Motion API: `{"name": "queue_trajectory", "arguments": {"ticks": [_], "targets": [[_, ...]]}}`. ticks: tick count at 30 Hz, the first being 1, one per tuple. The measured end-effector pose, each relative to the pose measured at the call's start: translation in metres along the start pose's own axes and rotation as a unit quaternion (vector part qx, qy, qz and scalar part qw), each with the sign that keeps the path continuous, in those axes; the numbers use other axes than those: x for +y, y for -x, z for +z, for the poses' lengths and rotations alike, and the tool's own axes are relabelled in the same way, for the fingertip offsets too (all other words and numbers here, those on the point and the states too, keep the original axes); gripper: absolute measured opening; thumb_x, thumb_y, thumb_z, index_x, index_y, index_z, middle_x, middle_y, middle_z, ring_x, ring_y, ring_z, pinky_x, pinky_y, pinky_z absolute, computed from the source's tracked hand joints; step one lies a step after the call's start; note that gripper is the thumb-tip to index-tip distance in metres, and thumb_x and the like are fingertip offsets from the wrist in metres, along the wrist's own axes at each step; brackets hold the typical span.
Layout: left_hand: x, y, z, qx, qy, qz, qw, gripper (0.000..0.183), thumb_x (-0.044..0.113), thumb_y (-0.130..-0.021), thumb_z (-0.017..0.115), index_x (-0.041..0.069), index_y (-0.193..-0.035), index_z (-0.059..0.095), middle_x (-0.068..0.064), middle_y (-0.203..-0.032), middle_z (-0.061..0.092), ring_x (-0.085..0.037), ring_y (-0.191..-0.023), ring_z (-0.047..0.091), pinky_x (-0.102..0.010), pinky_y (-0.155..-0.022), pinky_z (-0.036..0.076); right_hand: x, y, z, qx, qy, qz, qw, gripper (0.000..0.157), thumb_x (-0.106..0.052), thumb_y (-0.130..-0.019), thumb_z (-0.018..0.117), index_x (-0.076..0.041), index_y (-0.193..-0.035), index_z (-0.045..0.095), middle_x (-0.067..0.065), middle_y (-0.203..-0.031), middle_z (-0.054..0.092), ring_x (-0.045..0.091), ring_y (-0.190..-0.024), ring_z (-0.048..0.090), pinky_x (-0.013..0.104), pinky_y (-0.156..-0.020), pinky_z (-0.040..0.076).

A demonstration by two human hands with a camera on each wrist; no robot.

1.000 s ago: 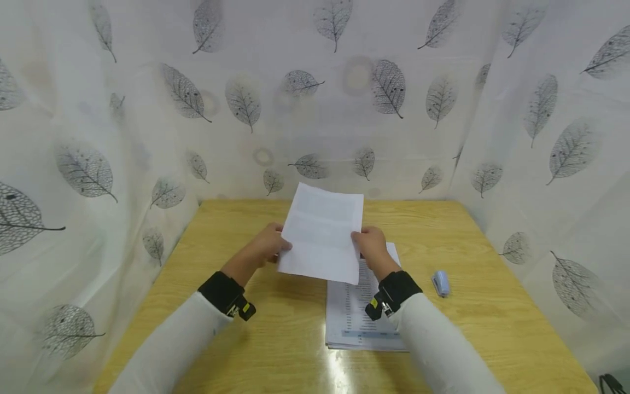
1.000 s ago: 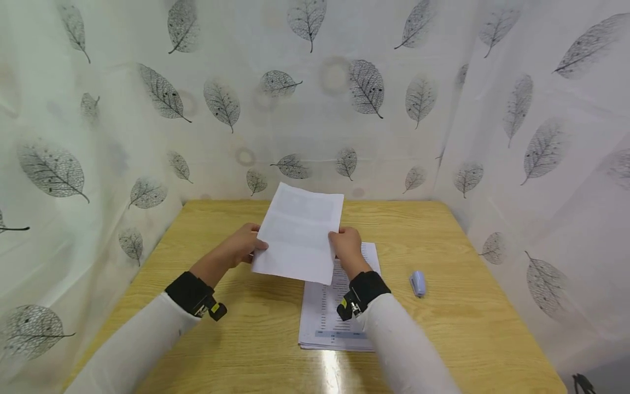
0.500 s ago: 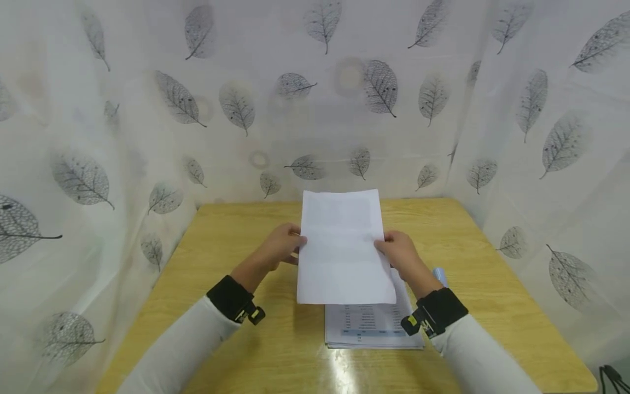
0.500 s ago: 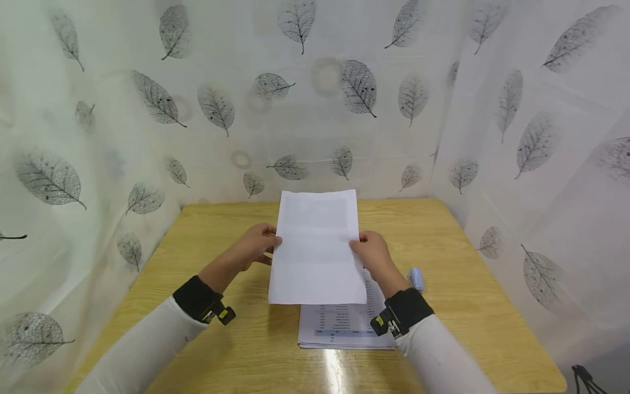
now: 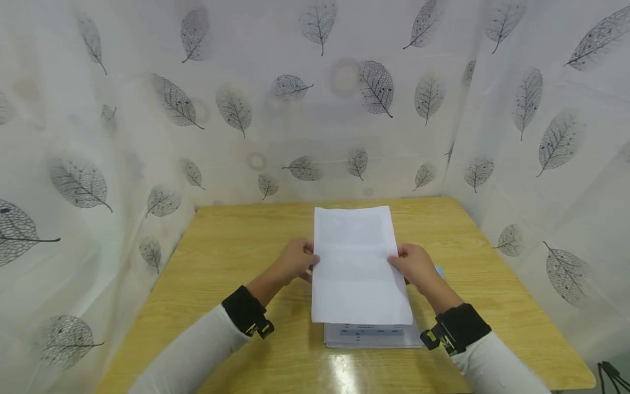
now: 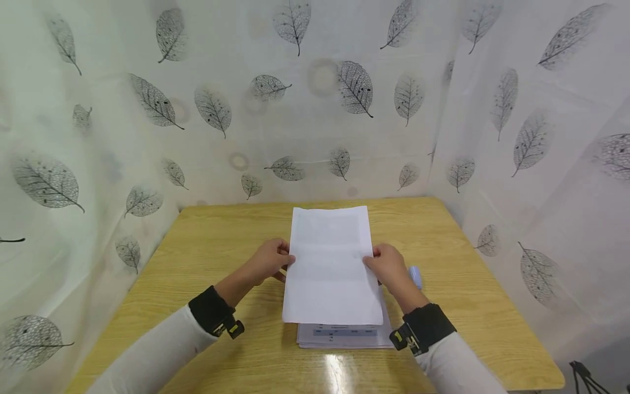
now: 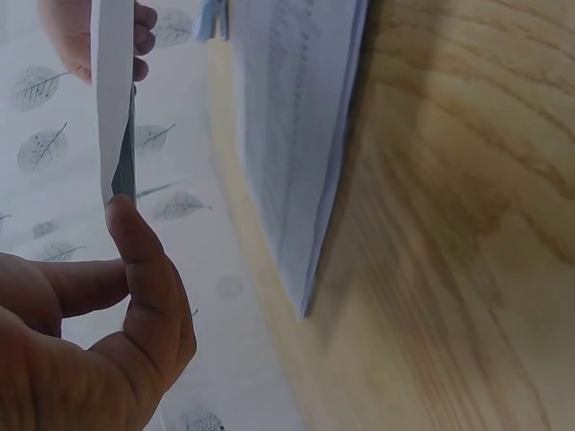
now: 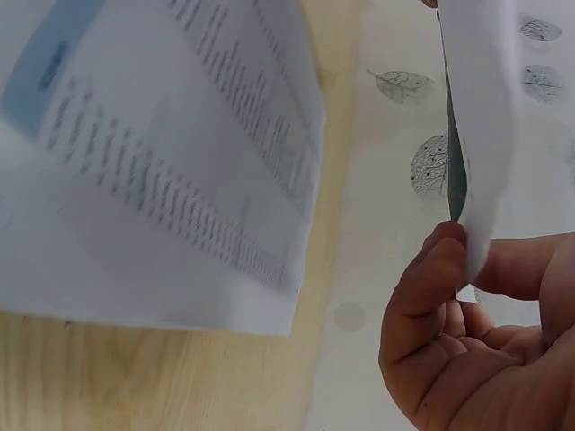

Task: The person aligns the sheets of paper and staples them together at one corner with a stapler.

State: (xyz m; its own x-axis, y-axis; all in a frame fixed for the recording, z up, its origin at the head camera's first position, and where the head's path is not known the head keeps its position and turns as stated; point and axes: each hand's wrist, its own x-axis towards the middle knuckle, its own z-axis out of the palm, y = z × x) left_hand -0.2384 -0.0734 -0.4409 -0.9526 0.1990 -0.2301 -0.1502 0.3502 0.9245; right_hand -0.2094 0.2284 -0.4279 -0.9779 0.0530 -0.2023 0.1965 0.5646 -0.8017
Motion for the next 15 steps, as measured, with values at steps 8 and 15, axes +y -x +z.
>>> {"name": "queue_trajectory", "arguments": {"ticks": [8, 15], "targets": [[-0.012, -0.003, 0.021, 0.002, -0.041, -0.026, 0.9988, 0.022, 0.0, -0.095, 0.066, -0.005, -0.114, 0.057, -0.019, -0.096, 0.063, -0.028, -0.078, 0.068, -0.036, -0.058, 0.061, 0.026, -0.005, 0.004, 0.002, 0.048, 0.008, 0.999, 0.023, -0.013, -0.096, 0.065, 0.005, -0.11, 0.065, 0.016, -0.095, 0.065, 0.021, -0.074, 0.063, 0.037, -0.058, 0.059], [-0.021, -0.005, 0.031, -0.009, -0.072, -0.037, 0.9967, 0.012, -0.003, -0.092, 0.067, -0.003, -0.097, 0.057, -0.017, -0.08, 0.064, -0.025, -0.062, 0.066, -0.036, -0.053, 0.06, 0.034, -0.007, 0.009, 0.013, 0.118, -0.005, 0.993, 0.019, -0.011, -0.092, 0.067, 0.007, -0.099, 0.065, 0.016, -0.086, 0.065, 0.023, -0.068, 0.063, 0.032, -0.05, 0.055]]}}
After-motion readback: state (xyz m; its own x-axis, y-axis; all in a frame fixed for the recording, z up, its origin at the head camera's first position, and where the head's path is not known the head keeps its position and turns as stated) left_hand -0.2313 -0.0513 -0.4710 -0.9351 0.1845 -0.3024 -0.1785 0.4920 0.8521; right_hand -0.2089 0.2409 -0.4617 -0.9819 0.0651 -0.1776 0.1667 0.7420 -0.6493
